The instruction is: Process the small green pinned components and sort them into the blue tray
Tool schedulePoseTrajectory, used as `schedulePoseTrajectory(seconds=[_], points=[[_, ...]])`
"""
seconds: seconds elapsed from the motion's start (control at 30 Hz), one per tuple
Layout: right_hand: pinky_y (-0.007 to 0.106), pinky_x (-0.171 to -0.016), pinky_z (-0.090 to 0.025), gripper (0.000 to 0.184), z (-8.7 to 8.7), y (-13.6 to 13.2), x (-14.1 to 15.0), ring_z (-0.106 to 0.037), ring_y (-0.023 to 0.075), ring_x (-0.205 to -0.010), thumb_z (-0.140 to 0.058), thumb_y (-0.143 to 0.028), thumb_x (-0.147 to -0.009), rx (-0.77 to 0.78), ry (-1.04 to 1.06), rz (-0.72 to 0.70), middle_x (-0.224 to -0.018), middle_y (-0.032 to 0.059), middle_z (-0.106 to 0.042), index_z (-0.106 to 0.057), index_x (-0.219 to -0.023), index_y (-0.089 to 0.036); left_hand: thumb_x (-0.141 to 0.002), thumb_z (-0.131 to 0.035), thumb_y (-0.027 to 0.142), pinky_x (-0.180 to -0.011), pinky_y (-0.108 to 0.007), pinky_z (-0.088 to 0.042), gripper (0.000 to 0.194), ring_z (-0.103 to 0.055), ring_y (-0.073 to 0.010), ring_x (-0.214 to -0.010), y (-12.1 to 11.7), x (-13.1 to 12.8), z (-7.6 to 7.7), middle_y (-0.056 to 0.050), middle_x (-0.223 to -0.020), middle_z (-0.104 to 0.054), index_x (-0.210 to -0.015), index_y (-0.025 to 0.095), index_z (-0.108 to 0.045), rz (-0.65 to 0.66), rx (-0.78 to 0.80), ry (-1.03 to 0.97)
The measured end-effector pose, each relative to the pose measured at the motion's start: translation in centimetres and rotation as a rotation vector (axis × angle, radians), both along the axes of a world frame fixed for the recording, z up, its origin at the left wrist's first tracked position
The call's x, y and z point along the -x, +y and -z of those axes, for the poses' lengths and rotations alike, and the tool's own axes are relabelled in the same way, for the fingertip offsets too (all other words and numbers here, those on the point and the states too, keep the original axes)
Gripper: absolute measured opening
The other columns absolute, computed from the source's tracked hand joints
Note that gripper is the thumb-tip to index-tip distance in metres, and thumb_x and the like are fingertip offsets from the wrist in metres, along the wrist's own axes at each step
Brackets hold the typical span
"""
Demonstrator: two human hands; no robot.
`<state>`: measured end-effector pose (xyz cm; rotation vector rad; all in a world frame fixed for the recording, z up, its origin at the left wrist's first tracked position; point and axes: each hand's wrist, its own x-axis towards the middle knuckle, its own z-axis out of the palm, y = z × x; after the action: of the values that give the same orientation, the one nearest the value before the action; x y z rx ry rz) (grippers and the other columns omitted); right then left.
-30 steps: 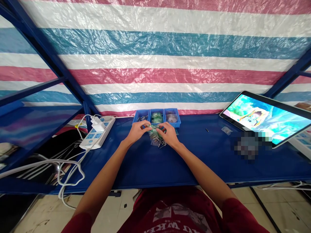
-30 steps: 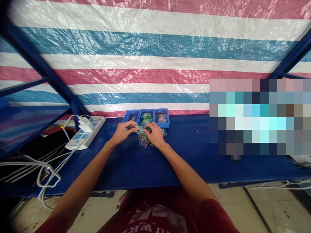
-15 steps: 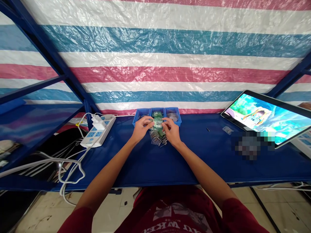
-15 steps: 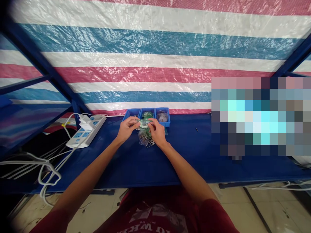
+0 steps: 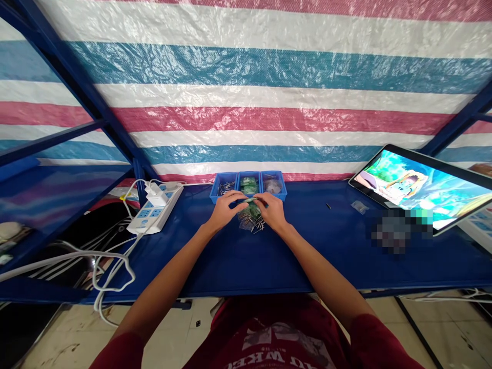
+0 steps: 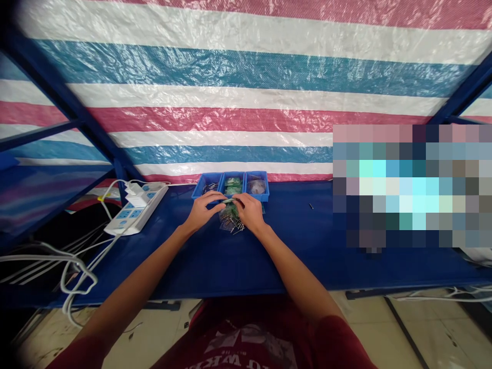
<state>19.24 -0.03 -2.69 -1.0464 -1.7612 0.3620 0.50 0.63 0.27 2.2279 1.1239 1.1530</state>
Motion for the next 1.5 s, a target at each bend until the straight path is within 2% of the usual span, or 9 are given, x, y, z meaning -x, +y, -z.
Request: schedulePoseTrajectory(seconds=[0.2, 0.33, 0.47, 0.67, 0.9, 1.07, 1.23, 1.37, 1.5], points=[[0.031, -0.072, -0.052, 0.029, -0.6, -0.5, 0.4, -0.061, 0.0182, -0.073, -0.052, -0.036, -0.089, 0.049, 0.093, -0.015, -0.089, 0.0061, -0.068, -0.066, -0.110, -0.022, -0.083, -0.060, 0.048, -0.079, -0.033, -0.050, 0.032, -0.065, -0.0224, -0.080, 0.3, 0.2, 0.8, -0.007, -0.085, -0.073, -0.082, 0.018, -0.073, -0.058, 0.052, -0.077], [0.029, -0.068, -0.051, 0.028, -0.8, -0.6, 0.5, -0.062, 0.0199, -0.082, -0.048, -0.041, -0.092, 0.048, 0.124, -0.061, -0.090, 0.0078, -0.067, -0.067, -0.089, -0.021, -0.080, -0.060, 0.052, -0.067, -0.030, -0.049, 0.039, -0.062, -0.0206, -0.069, 0.6, 0.4, 0.7, -0.006, -0.070, -0.069, -0.068, 0.017, -0.070, -0.069, 0.139, -0.190], [0.030, -0.073, -0.048, 0.031, -0.6, -0.6, 0.6, -0.060, 0.0196, -0.082, -0.044, -0.040, -0.095, 0.021, 0.046, -0.098, -0.087, 0.0078, -0.065, -0.063, -0.081, -0.020, -0.080, -0.061, 0.053, -0.065, -0.029, -0.048, 0.044, -0.058, -0.0179, -0.064, 0.6, 0.2, 0.6, -0.004, -0.064, -0.063, -0.057, 0.016, -0.064, 0.012, 0.166, -0.141], [0.030, -0.072, -0.046, 0.033, -0.6, -0.8, 0.7, -0.058, 0.0193, -0.079, -0.039, -0.040, -0.097, -0.028, 0.050, -0.039, -0.085, 0.0080, -0.063, -0.062, -0.083, -0.020, -0.080, -0.064, 0.048, -0.076, -0.032, -0.050, 0.034, -0.063, -0.0209, -0.078, 0.4, -0.1, 0.5, -0.007, -0.083, -0.071, -0.069, 0.017, -0.072, -0.056, 0.040, -0.236], [0.028, -0.065, -0.046, 0.031, -0.7, -0.7, 0.6, -0.056, 0.0173, -0.071, -0.042, -0.039, -0.096, -0.073, 0.094, -0.044, -0.078, 0.0058, -0.061, -0.059, -0.079, -0.019, -0.080, -0.066, 0.044, -0.068, -0.029, -0.050, 0.031, -0.064, -0.0185, -0.070, 0.1, -0.5, 0.7, -0.006, -0.074, -0.071, -0.069, 0.016, -0.072, -0.061, -0.029, -0.259], [0.028, -0.065, -0.047, 0.031, -0.8, -0.8, 0.7, -0.057, 0.0168, -0.070, -0.044, -0.039, -0.096, -0.088, 0.104, -0.043, -0.077, 0.0051, -0.062, -0.059, -0.078, -0.020, -0.079, -0.068, 0.042, -0.067, -0.028, -0.050, 0.029, -0.064, -0.0181, -0.068, 0.0, -0.8, 1.0, -0.005, -0.073, -0.072, -0.071, 0.015, -0.071, -0.112, 0.005, -0.280], [0.029, -0.064, -0.050, 0.029, -0.8, -0.9, 0.5, -0.059, 0.0162, -0.068, -0.043, -0.038, -0.096, -0.036, 0.164, -0.068, -0.079, 0.0049, -0.063, -0.062, -0.085, -0.019, -0.077, -0.069, 0.045, -0.061, -0.026, -0.049, 0.032, -0.060, -0.0153, -0.060, -0.1, -0.9, 0.5, -0.002, -0.065, -0.066, -0.067, 0.014, -0.067, -0.078, 0.158, -0.381], [0.031, -0.068, -0.054, 0.030, -1.0, -0.6, 0.1, -0.063, 0.0189, -0.089, -0.040, -0.035, -0.097, -0.038, 0.205, -0.105, -0.112, 0.0100, -0.061, -0.060, -0.115, -0.022, -0.071, -0.074, 0.048, -0.058, -0.026, -0.049, 0.036, -0.057, -0.0126, -0.054, 0.2, -0.9, 0.6, 0.000, -0.062, -0.062, -0.075, 0.014, -0.065, 0.023, 0.380, -0.535], [0.032, -0.072, -0.054, 0.022, -1.0, -0.3, -0.1, -0.059, 0.0224, -0.103, -0.046, -0.033, -0.095, -0.116, 0.150, -0.086, -0.109, 0.0106, -0.061, -0.065, -0.099, -0.022, -0.071, -0.077, 0.044, -0.055, -0.023, -0.048, 0.041, -0.054, -0.0106, -0.050, 0.3, -0.9, 1.0, 0.004, -0.057, -0.056, -0.096, 0.016, -0.062, 0.112, 0.581, -0.589]])
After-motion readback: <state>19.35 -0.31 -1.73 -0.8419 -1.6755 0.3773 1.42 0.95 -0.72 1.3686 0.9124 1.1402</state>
